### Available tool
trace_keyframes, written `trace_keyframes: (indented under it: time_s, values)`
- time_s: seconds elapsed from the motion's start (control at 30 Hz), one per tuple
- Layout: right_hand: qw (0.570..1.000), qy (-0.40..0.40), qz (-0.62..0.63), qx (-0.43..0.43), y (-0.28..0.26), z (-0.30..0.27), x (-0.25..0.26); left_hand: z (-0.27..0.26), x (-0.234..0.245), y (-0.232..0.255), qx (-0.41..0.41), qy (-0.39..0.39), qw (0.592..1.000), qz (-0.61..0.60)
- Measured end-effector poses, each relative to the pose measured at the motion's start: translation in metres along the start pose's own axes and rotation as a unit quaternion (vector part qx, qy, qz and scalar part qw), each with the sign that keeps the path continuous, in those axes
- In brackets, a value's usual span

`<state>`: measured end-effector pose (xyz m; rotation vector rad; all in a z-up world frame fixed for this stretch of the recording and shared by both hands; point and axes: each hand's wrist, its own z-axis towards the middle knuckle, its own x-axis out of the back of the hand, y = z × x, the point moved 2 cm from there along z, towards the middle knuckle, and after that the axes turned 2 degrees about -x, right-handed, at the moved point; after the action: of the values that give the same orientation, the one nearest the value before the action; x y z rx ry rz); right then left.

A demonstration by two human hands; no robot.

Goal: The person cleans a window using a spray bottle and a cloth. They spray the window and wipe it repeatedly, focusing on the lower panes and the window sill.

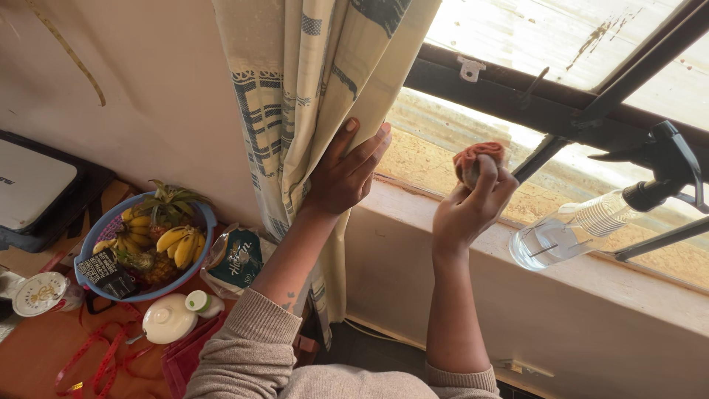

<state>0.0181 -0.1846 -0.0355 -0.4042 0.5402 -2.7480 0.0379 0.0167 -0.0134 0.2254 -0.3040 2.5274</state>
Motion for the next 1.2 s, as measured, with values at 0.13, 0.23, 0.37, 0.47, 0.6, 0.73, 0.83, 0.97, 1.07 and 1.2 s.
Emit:
trace_keyframes:
  time_s: [0.13,0.23,0.37,0.47,0.6,0.73,0.83,0.97,1.07,1.2]
  values:
    - [0.997,0.024,-0.022,0.074,-0.032,0.008,-0.027,-0.005,-0.001,0.001,0.008,-0.023,1.0,-0.008]
    - [0.985,-0.118,0.012,0.127,-0.055,-0.006,-0.034,-0.002,0.0,0.001,0.004,-0.016,1.0,-0.009]
    - [0.996,0.018,0.087,0.023,-0.026,0.015,-0.004,-0.001,0.002,0.004,0.005,-0.01,1.0,0.004]
    - [0.992,0.045,0.092,-0.07,-0.012,0.018,0.015,-0.002,-0.001,0.001,0.001,-0.004,1.0,0.014]
    - [0.994,-0.04,-0.012,0.103,-0.022,0.009,0.005,-0.006,-0.002,0.004,0.001,-0.013,1.0,0.021]
    - [0.997,-0.036,-0.015,0.066,-0.003,0.013,0.016,-0.005,-0.003,0.005,-0.001,-0.011,1.0,0.021]
    - [0.981,-0.026,0.146,-0.126,0.005,0.015,0.02,-0.005,-0.004,0.004,-0.001,-0.005,1.0,0.005]
    - [0.997,0.042,-0.026,0.058,-0.029,0.01,-0.009,-0.004,-0.003,0.005,0.007,-0.016,1.0,0.008]
    - [0.988,-0.087,-0.048,0.116,-0.037,-0.01,-0.019,-0.003,0.0,0.006,0.01,-0.024,1.0,0.012]
    - [0.99,-0.13,-0.038,0.039,-0.016,-0.026,-0.007,-0.002,0.003,0.007,0.007,-0.017,1.0,0.004]
